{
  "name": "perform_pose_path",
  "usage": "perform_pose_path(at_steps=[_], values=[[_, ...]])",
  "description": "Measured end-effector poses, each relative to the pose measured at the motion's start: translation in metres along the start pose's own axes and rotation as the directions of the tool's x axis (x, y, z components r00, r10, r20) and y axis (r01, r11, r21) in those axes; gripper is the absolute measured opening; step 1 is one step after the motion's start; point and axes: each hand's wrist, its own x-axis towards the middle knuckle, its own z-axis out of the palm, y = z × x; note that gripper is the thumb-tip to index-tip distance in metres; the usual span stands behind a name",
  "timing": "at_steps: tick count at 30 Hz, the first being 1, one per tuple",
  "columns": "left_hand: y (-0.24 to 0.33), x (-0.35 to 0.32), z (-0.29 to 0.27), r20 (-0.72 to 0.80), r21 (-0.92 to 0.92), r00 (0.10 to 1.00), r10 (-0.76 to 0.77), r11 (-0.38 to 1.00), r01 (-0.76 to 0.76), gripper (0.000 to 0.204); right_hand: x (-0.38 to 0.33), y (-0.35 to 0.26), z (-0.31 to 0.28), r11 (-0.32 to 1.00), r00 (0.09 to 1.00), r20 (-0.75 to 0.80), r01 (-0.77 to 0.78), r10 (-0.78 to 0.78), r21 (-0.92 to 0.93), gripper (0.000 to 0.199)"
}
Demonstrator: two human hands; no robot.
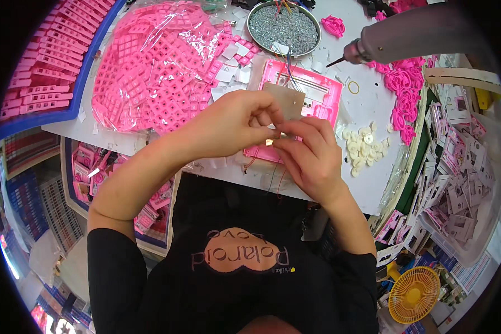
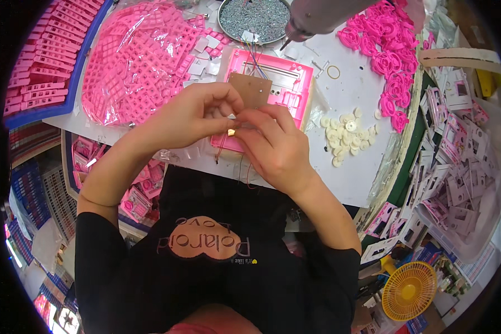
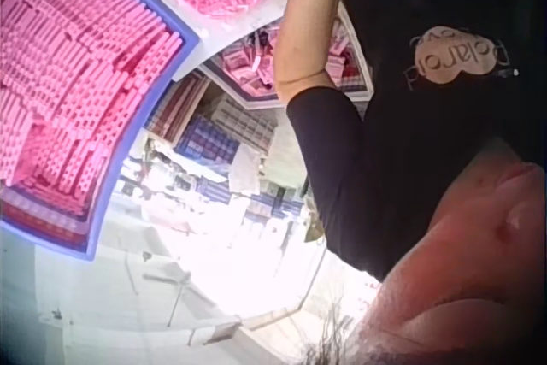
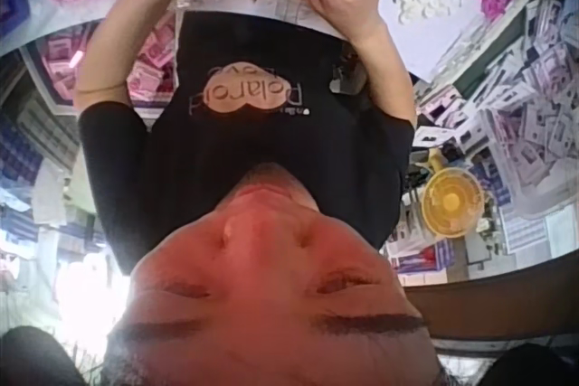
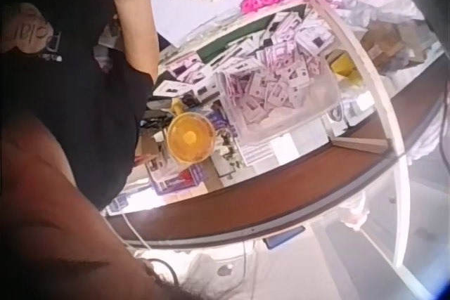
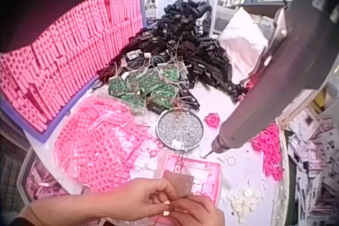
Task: The person is assembling a pink toy cash register by installing a circuit board and securing it with an electric screwdriver.
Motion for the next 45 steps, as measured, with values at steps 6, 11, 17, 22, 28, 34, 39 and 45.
perform_pose_path(at_steps=[6, 11, 17, 22, 28, 34, 39, 45], values=[[-0.001, 0.0, 0.009, -0.01, 0.573, 0.956, 0.294, 0.785, -0.236, 0.02, 0.0, -0.007, 0.01, 0.986, 0.995, 0.096, 0.007, 0.01, -0.168, 0.015], [-0.015, 0.001, 0.007, 0.018, 0.614, 0.923, 0.384, 0.724, -0.314, 0.019, 0.006, -0.01, 0.019, 0.992, 0.992, 0.128, -0.003, 0.019, -0.124, 0.011], [-0.019, 0.001, 0.008, 0.026, 0.647, 0.902, 0.432, 0.68, -0.344, 0.02, 0.004, -0.012, 0.021, 0.991, 0.986, 0.162, -0.029, 0.05, -0.134, 0.013], [-0.022, 0.001, 0.007, -0.058, 0.62, 0.941, 0.335, 0.751, -0.229, 0.026, 0.008, -0.027, 0.002, 0.97, 0.932, 0.34, -0.046, 0.127, -0.237, 0.026], [0.0, -0.005, -0.012, -0.51, 0.709, 0.508, 0.694, 0.673, -0.208, 0.045, 0.001, -0.026, -0.006, 0.976, 0.904, 0.401, -0.072, 0.151, -0.204, 0.034], [-0.044, -0.065, 0.059, -0.398, 0.562, 0.894, 0.206, 0.825, 0.06, 0.045, -0.003, -0.026, -0.004, 0.989, 0.944, 0.3, -0.113, 0.137, -0.095, 0.034], [-0.026, -0.076, 0.04, -0.397, 0.189, 0.918, 0.013, 0.98, 0.067, 0.034, -0.004, -0.026, 0.0, 0.981, 0.936, 0.306, -0.142, 0.176, -0.13, 0.031], [-0.007, -0.036, 0.003, -0.457, -0.292, 0.886, 0.083, 0.926, -0.237, 0.02, -0.007, -0.029, 0.006, 0.956, 0.931, 0.32, -0.081, 0.174, -0.283, 0.041]])
